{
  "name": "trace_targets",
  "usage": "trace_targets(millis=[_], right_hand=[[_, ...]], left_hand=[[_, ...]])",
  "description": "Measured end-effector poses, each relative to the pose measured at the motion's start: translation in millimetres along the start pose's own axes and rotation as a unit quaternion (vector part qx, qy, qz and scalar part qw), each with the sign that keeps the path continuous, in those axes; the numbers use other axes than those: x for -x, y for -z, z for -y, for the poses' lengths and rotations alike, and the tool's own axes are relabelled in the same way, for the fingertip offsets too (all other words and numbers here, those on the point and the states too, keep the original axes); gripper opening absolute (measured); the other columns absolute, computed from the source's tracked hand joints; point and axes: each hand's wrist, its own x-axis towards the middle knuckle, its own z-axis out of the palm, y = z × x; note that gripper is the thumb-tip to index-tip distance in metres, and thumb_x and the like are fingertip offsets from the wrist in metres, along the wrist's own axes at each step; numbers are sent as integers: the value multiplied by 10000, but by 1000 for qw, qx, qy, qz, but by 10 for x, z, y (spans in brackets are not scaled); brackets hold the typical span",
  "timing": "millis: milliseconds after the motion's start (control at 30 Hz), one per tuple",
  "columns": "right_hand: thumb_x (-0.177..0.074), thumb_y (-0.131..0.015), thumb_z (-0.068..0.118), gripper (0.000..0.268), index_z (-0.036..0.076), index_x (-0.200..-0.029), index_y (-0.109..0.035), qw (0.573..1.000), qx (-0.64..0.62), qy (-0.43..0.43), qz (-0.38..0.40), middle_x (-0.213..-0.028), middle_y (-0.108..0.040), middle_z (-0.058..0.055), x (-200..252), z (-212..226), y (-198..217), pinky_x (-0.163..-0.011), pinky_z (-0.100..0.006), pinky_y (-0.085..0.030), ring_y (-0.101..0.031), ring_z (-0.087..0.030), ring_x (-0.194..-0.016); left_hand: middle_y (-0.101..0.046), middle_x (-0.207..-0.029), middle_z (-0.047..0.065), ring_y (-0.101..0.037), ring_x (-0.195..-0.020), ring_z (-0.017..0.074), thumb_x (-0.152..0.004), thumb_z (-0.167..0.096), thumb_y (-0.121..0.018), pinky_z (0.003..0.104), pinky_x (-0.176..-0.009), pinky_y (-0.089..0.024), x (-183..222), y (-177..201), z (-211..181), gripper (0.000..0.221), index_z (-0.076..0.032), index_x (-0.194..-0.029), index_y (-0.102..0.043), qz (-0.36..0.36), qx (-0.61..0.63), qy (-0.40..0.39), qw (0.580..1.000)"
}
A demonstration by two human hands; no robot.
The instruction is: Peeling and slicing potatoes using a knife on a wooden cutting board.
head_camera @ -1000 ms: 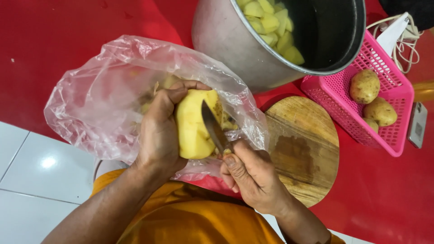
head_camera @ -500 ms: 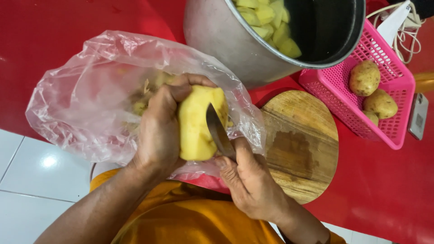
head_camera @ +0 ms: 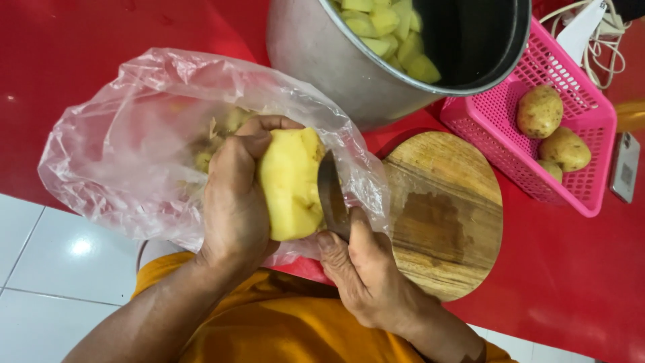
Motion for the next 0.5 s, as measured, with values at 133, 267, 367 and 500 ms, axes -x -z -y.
trace_targets(millis=[133, 267, 367, 500], right_hand=[[-1078, -433, 130, 405, -94, -1415, -424, 988, 51, 142, -19, -1430, -613, -240, -64, 46, -47, -1131, -348, -535, -678, -341, -1291], [-1045, -489, 276, 390, -48, -1261, -470, 978, 183, 56, -77, -936, -707, -202, 72, -88, -46, -709, -397, -584, -729, -306, -763], [-1058, -459, 280, 418, -67, -1289, -430, 981, 182, 53, -32, -847, -632, -160, 58, -87, -41, -637, -411, -541, -655, -292, -682], [-1056, -415, 317, 373, -6, -1241, -417, 994, 101, -4, 33, -1163, -766, -151, -61, 88, -38, -732, -375, -607, -799, -282, -897]], left_hand=[[-668, -885, 98, -621, -743, 177, -839, -279, -399, 311, -617, -503, 11, -28, -19, 382, -22, -977, -646, 1, 16, -14, 1000], [-700, -894, 83, -624, -757, 160, -830, -329, -382, 297, -643, -492, 3, -5, -24, 452, -46, -1015, -682, 36, -71, -28, 996], [-717, -841, 43, -615, -713, 125, -837, -328, -338, 281, -622, -476, 9, -9, -125, 487, -86, -1010, -723, 57, -176, -2, 983], [-708, -785, 45, -629, -702, 133, -825, -326, -351, 303, -615, -497, -26, -33, -222, 460, -113, -963, -735, 63, -245, 51, 966]])
